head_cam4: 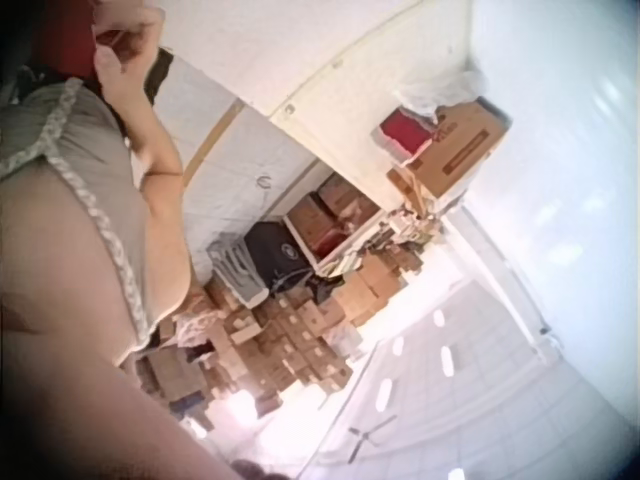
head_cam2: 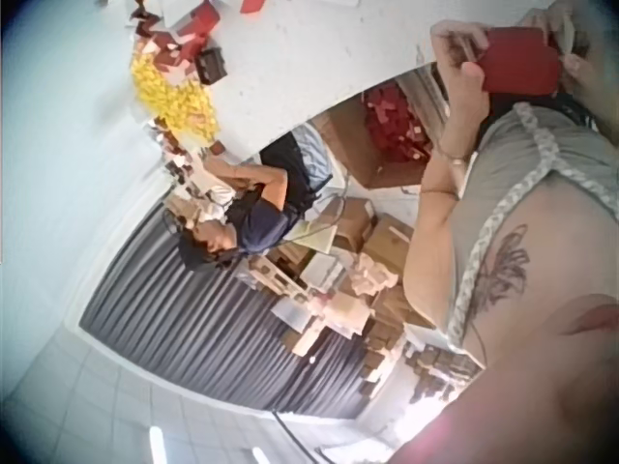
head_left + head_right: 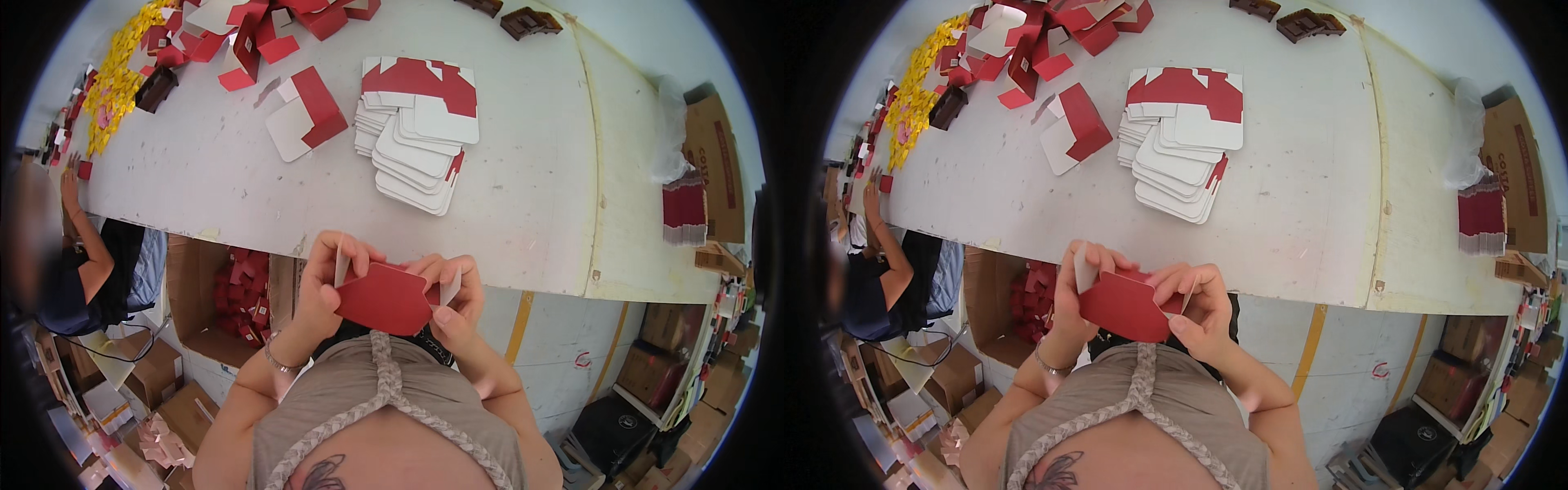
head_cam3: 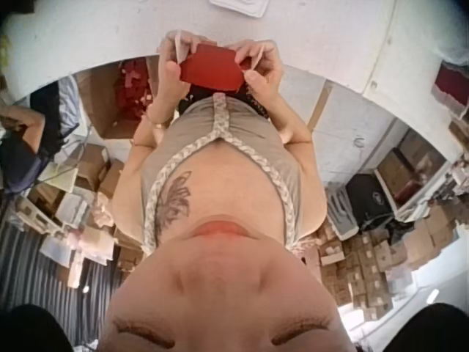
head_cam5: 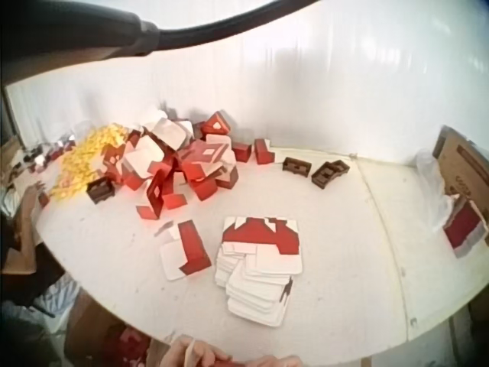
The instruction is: The person folds red and white cardboard pieces into small boxes by hand, stacking the finished boxes on the table. They repeatedly pick up flat pieces, fold them into box shapes, and place them aside.
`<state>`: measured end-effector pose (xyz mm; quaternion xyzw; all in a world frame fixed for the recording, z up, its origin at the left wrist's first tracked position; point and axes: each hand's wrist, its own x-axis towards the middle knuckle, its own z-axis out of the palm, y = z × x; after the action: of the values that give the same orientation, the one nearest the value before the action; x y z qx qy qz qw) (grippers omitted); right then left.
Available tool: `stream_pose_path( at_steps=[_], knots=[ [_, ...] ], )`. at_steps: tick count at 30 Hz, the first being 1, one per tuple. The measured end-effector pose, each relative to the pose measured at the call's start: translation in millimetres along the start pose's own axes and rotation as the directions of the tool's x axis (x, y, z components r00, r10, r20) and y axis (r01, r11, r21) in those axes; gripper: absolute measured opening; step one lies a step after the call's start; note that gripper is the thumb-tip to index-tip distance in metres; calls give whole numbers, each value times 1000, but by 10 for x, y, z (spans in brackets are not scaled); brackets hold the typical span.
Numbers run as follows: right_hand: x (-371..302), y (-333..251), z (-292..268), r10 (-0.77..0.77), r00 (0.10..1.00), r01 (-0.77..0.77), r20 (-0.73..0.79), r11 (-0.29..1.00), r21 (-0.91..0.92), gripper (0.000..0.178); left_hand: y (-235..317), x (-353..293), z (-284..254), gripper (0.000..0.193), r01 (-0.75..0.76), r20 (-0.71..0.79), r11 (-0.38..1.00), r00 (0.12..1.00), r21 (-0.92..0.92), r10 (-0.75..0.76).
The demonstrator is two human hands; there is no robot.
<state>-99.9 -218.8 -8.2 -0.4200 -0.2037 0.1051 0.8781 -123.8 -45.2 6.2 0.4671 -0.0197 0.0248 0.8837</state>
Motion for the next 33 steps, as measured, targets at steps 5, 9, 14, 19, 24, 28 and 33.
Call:
stream_pose_path(
  at_steps=[5, 9, 14, 19, 24, 28, 33],
  knots=[
    [-268, 14, 42, 499, 848, -467, -180, 863, 195, 30, -42, -313, -39, 53, 326, -189, 945, 929, 17, -318],
    [-452, 64, -18, 686, 713, -573, -143, 688, 445, 27, -7, -399, -171, 47, 450, -84, 893, 891, 19, -447],
    [-397, 26, 76, 775, 580, -768, -250, 623, 148, 20, 155, -340, -110, 9, 566, -108, 774, 821, 286, -560],
    [-432, -51, 9, 613, 747, -665, -257, 696, -272, 15, 363, -465, -256, 15, 279, 322, 865, 844, 418, -429],
    [-431, -2, 71, 245, 967, -248, -70, 968, -46, 13, 362, -585, -106, 19, 230, 178, 850, 920, 474, -348],
    [-440, 41, 19, 394, 918, -396, -50, 918, -32, 22, 305, -605, -58, 9, 252, 61, 852, 948, 458, -313],
    [-259, -71, 136, 672, 736, -676, -82, 737, -27, 45, 164, -461, 64, 11, -6, 139, 758, 984, 652, -112]
  ],
)
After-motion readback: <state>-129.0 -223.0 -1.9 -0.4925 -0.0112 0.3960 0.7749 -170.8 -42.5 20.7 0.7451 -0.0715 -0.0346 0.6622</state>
